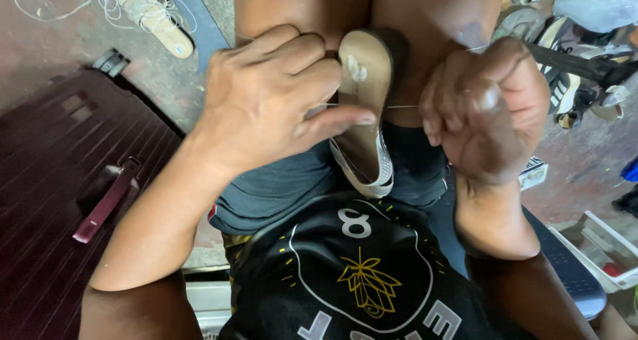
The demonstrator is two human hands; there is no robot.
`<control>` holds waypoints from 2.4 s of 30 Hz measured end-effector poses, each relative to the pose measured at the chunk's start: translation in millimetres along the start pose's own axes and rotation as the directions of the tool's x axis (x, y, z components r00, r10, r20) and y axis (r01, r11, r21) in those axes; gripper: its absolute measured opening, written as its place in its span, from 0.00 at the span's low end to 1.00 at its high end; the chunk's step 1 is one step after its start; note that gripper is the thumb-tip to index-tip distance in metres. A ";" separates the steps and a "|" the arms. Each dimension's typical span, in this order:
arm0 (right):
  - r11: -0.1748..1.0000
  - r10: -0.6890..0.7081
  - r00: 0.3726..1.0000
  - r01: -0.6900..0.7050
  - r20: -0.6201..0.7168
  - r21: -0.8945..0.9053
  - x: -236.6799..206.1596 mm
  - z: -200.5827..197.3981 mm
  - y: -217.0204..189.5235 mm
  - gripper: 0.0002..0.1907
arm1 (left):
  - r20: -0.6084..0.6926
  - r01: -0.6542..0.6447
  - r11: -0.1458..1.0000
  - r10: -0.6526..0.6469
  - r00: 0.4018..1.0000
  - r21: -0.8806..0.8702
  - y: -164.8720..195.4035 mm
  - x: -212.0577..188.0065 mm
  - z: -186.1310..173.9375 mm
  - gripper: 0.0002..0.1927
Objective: The person sews a beige sandal using a needle and white thread. They repeatedly push the needle through the sole and pull the thread tight, working on the sandal held on their lap.
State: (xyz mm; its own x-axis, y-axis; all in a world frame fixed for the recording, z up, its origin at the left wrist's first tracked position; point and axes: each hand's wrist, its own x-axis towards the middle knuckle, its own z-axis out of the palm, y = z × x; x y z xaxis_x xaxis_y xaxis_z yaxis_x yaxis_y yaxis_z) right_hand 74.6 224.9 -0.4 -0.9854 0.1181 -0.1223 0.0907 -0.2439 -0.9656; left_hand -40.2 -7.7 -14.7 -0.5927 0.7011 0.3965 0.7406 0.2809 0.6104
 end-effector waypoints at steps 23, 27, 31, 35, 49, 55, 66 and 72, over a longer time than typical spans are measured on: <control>0.996 0.002 0.985 -0.017 -0.172 -0.085 -21.3 -26.4 -1.3 0.22 | 0.231 0.430 0.869 -0.379 0.896 -0.246 -1.3 -23.6 -10.0 0.18; 0.999 -0.019 0.977 0.010 -0.212 -0.043 -38.2 -44.6 0.8 0.27 | 0.256 0.461 0.817 -0.391 0.884 -0.347 6.7 -34.7 -8.0 0.20; 1.000 0.001 0.981 0.003 -0.193 0.020 -50.7 -52.0 3.0 0.27 | 0.175 0.372 0.875 -0.332 0.927 -0.311 14.6 -34.2 -2.8 0.24; 0.959 0.079 0.990 -0.043 -0.118 0.280 -42.9 -61.7 11.8 0.22 | 0.116 0.337 0.906 -0.317 0.941 -0.258 17.7 -31.9 3.9 0.27; 0.951 -0.139 0.970 0.075 -0.199 -0.299 -27.8 -50.1 -5.8 0.29 | -0.128 0.530 0.845 -0.520 0.845 0.070 2.3 -24.1 -14.4 0.10; 0.709 -0.085 0.995 0.094 0.047 -0.699 -30.2 -38.9 -24.6 0.14 | 0.120 0.312 0.945 -0.300 0.946 -0.094 26.6 -1.0 -14.7 0.13; 0.599 -0.136 0.929 0.353 0.343 -0.719 -6.8 -20.9 -24.5 0.11 | 0.188 0.194 0.914 -0.134 0.973 -0.356 16.0 12.8 4.6 0.17; 0.544 -0.173 0.909 0.410 0.380 -0.732 -0.7 -16.8 -29.3 0.10 | 0.204 0.189 0.918 -0.122 0.971 -0.349 14.2 12.6 4.1 0.14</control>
State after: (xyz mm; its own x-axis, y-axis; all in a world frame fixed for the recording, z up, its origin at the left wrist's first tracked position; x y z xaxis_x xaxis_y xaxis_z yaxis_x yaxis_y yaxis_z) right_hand 75.0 248.1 24.2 -0.9658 -0.2160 0.1434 -0.2492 0.6209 -0.7432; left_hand -35.8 7.8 -3.8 -0.6017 0.7802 0.1708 0.4575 0.1613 0.8745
